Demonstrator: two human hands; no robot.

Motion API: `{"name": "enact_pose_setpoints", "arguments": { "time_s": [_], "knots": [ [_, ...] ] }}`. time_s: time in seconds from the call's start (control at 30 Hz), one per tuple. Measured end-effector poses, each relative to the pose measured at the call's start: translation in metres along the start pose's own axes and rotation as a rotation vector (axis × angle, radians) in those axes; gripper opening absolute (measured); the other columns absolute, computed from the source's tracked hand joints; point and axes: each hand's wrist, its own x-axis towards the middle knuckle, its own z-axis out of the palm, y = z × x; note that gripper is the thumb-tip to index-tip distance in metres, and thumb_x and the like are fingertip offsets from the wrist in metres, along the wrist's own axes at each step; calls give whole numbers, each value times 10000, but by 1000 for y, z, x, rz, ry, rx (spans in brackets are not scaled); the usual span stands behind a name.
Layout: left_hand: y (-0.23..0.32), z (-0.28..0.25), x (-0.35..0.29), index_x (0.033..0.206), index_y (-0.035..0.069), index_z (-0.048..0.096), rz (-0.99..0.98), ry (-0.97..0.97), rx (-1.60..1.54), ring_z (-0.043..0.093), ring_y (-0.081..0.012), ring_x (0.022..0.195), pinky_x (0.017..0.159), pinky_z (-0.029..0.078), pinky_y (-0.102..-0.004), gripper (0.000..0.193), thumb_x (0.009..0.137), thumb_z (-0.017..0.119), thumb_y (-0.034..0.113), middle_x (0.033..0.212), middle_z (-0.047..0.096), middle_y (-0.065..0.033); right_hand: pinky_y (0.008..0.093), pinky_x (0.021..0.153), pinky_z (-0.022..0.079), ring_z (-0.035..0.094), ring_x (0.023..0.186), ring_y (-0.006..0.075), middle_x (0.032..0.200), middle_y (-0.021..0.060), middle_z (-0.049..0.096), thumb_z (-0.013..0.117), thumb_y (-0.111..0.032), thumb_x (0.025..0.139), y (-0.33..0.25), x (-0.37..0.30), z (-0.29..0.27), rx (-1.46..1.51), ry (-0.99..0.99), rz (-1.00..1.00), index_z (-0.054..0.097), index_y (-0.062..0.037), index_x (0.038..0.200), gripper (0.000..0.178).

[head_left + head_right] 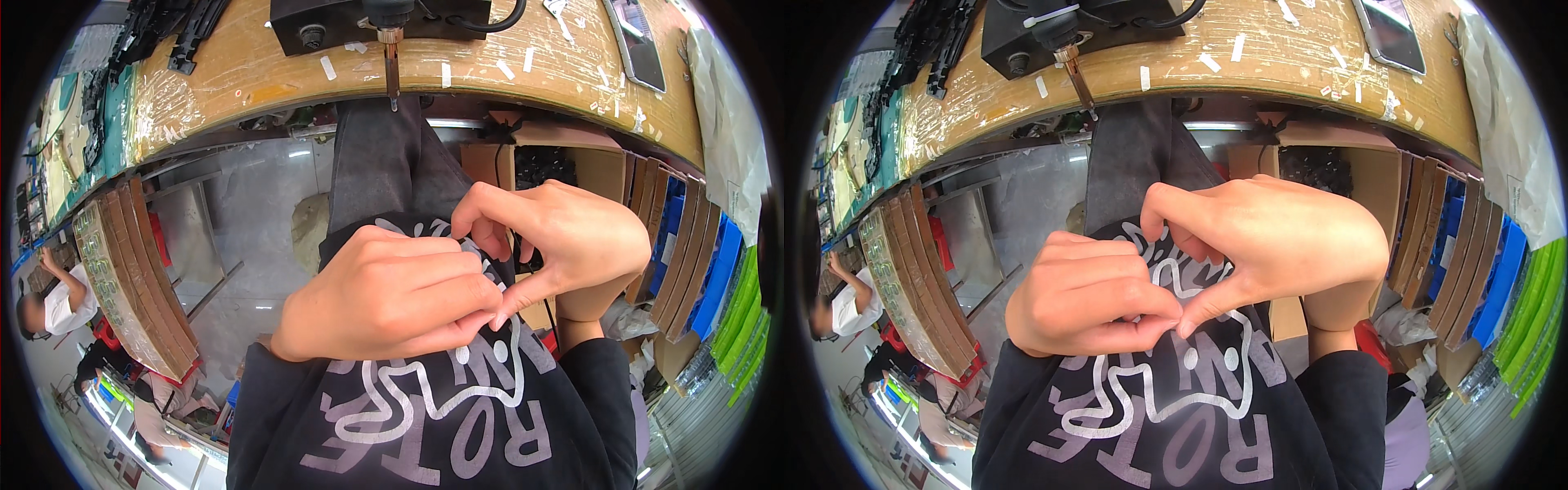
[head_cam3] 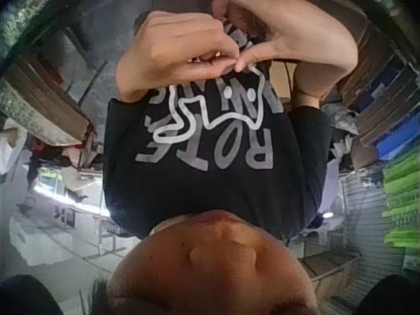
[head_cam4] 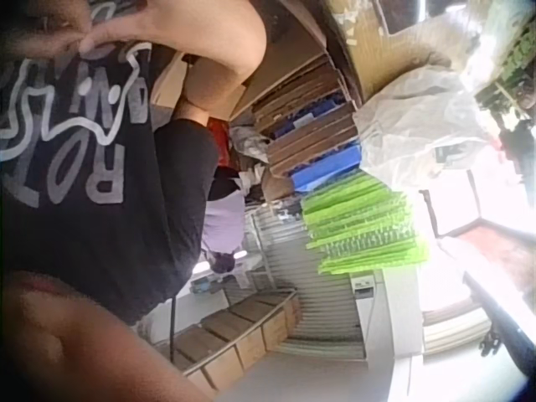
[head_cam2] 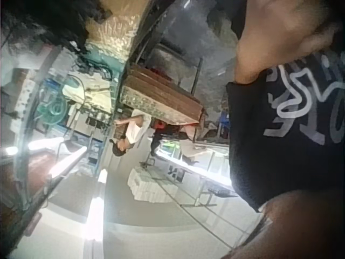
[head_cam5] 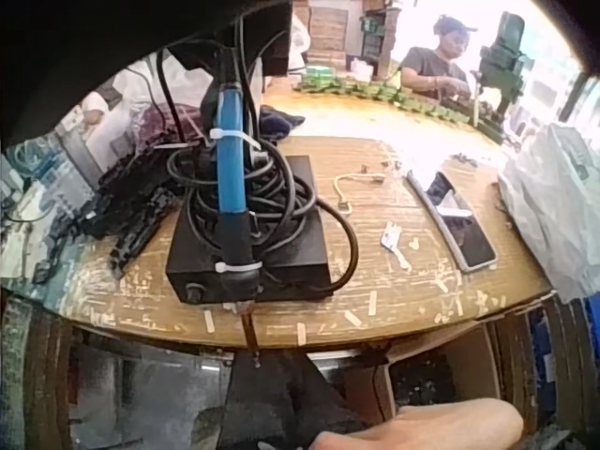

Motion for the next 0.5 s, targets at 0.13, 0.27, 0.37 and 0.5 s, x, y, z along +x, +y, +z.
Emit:
{"name": "enact_pose_setpoints", "arguments": {
  "time_s": [0.13,0.27,0.37,0.5],
  "knots": [
    [2,3,1,635,87,541,-13,-23,53,388,-137,408,351,262,-245,213,474,644,-7,505,389,6,325,490,405,535,580,241,635,68,505,713,-419,578,2,1,3,17,-1,-2,417,-54,973,614],
    [2,4,3,631,80,527,3,21,92,393,-141,410,349,263,-246,212,470,637,-5,506,382,3,277,494,437,535,587,181,630,42,503,739,-385,556,3,0,3,14,47,14,439,-45,990,628],
    [1,5,3,629,76,520,24,65,128,396,-140,408,349,264,-243,216,464,636,-2,507,377,3,252,493,452,531,589,145,628,27,501,755,-362,549,5,-1,5,47,67,12,449,-40,1000,633],
    [1,8,4,630,74,517,54,112,143,396,-135,405,349,265,-240,219,461,637,4,505,375,4,245,493,451,529,594,132,629,22,501,757,-345,561,4,-3,7,93,90,-8,450,-38,1004,621]
  ]
}}
